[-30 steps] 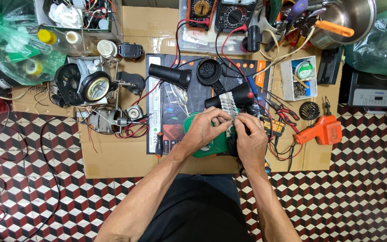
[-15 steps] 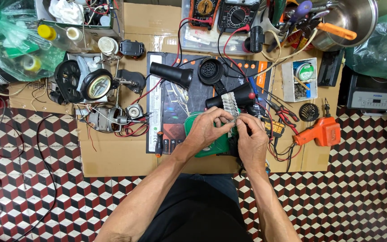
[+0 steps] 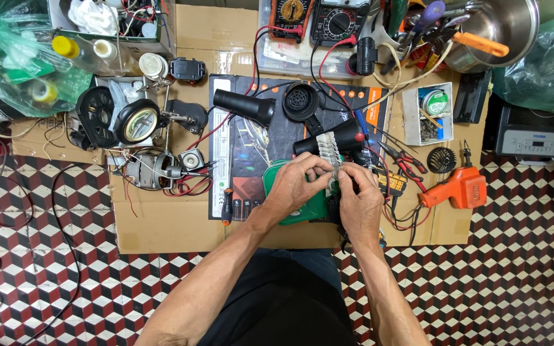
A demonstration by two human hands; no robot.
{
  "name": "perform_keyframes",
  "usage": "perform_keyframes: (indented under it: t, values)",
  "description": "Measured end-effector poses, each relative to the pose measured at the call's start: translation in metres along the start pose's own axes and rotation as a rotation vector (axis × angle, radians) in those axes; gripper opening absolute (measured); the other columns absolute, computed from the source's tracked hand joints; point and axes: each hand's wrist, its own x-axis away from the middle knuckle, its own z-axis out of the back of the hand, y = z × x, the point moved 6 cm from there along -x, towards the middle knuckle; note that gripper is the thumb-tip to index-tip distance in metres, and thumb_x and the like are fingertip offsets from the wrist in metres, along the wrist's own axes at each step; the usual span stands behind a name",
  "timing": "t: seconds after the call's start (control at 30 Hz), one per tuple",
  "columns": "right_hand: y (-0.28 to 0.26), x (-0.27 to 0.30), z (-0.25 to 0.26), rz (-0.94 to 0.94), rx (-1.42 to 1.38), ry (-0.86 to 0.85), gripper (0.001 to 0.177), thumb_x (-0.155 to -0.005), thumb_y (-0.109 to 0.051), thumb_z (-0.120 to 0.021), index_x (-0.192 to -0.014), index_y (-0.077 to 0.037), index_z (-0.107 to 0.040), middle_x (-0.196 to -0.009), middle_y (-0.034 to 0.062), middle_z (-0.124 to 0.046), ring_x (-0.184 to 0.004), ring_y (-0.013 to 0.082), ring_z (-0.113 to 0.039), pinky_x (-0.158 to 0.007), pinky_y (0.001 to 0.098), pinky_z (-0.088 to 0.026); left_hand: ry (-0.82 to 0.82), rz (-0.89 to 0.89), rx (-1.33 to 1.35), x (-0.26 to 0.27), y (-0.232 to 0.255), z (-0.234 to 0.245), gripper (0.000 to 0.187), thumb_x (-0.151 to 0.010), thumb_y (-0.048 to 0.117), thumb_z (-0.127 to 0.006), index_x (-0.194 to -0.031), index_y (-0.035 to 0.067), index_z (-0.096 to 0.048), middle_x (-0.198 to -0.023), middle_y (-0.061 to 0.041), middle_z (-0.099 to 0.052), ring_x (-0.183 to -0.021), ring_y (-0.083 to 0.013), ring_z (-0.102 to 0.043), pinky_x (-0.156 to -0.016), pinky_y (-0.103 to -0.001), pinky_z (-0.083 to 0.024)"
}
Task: The person works on a small electronic device on a cluttered workbench. They use a heat gun to apply heat to the device, then open a small container of paste and apply it to the device. Finally, they use pliers to adjust a component on the device.
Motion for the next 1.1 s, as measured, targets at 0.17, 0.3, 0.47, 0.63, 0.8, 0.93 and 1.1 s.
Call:
perform_keyframes:
  t: [0.17, 0.3, 0.47, 0.63, 0.8, 0.93, 1.1]
  values:
    - [0.0012, 0.0005, -0.0006, -0.006, 0.008, 0.007, 0.013, -0.099, -0.009, -0.066, -0.107, 0.000, -0.071, -0.110, 0.0101, -0.073, -0.104, 0.0250, -0.066, -0.094, 0.0357, -0.051, -0.002, -0.005, 0.020, 0.0002, -0.0001, -0.0001, 0.017, -0.087, 0.012, -0.077, -0.103, 0.006, -0.074, -0.089, -0.003, -0.066, -0.069, -0.0115, -0.060, -0.064, -0.028, -0.053]
    - [0.0002, 0.0004, -0.0004, 0.007, 0.025, 0.013, 0.013, -0.099, -0.010, -0.066, -0.107, 0.000, -0.071, -0.110, 0.0108, -0.073, -0.104, 0.0260, -0.066, -0.093, 0.0363, -0.051, -0.015, 0.008, 0.029, -0.0004, -0.0008, -0.0006, 0.018, -0.087, 0.012, -0.077, -0.103, 0.006, -0.074, -0.088, -0.003, -0.064, -0.068, -0.0116, -0.059, -0.063, -0.028, -0.052]
    - [-0.0010, 0.0002, -0.0002, 0.002, 0.034, 0.012, 0.014, -0.100, -0.010, -0.065, -0.107, 0.000, -0.071, -0.109, 0.0110, -0.073, -0.104, 0.0265, -0.066, -0.094, 0.0367, -0.051, -0.018, 0.002, 0.038, -0.0006, -0.0035, -0.0019, 0.017, -0.087, 0.011, -0.076, -0.103, 0.005, -0.073, -0.088, -0.003, -0.064, -0.068, -0.0111, -0.060, -0.063, -0.028, -0.052]
    - [-0.0009, 0.0005, -0.0007, 0.000, 0.040, 0.019, 0.014, -0.099, -0.010, -0.065, -0.107, 0.000, -0.071, -0.110, 0.0115, -0.073, -0.105, 0.0274, -0.066, -0.094, 0.0373, -0.051, -0.025, 0.012, 0.035, -0.0013, -0.0052, -0.0021, 0.016, -0.088, 0.011, -0.076, -0.103, 0.005, -0.074, -0.087, -0.004, -0.063, -0.067, -0.0114, -0.059, -0.063, -0.028, -0.052]
    - [-0.0005, 0.0002, -0.0012, 0.003, 0.041, 0.016, 0.014, -0.100, -0.010, -0.065, -0.107, 0.000, -0.071, -0.110, 0.0116, -0.073, -0.105, 0.0275, -0.066, -0.093, 0.0372, -0.050, -0.027, 0.017, 0.042, -0.0015, -0.0059, -0.0017, 0.016, -0.088, 0.011, -0.076, -0.102, 0.005, -0.073, -0.087, -0.004, -0.063, -0.067, -0.0112, -0.060, -0.064, -0.028, -0.052]
    - [-0.0013, 0.0005, -0.0006, 0.007, 0.033, 0.015, 0.014, -0.099, -0.010, -0.065, -0.107, 0.000, -0.071, -0.110, 0.0114, -0.073, -0.104, 0.0271, -0.066, -0.093, 0.0369, -0.051, -0.038, 0.011, 0.044, -0.0004, -0.0034, 0.0013, 0.018, -0.088, 0.011, -0.077, -0.104, 0.005, -0.074, -0.088, -0.004, -0.064, -0.069, -0.0116, -0.060, -0.065, -0.028, -0.052]
    - [0.0000, 0.0012, -0.0017, 0.013, 0.016, 0.025, 0.014, -0.099, -0.010, -0.065, -0.107, 0.000, -0.072, -0.109, 0.0112, -0.073, -0.103, 0.0268, -0.066, -0.093, 0.0369, -0.051, -0.049, 0.020, 0.023, 0.0021, -0.0041, -0.0007, 0.022, -0.086, 0.011, -0.078, -0.107, 0.007, -0.073, -0.087, -0.002, -0.064, -0.068, -0.0112, -0.058, -0.065, -0.027, -0.052]
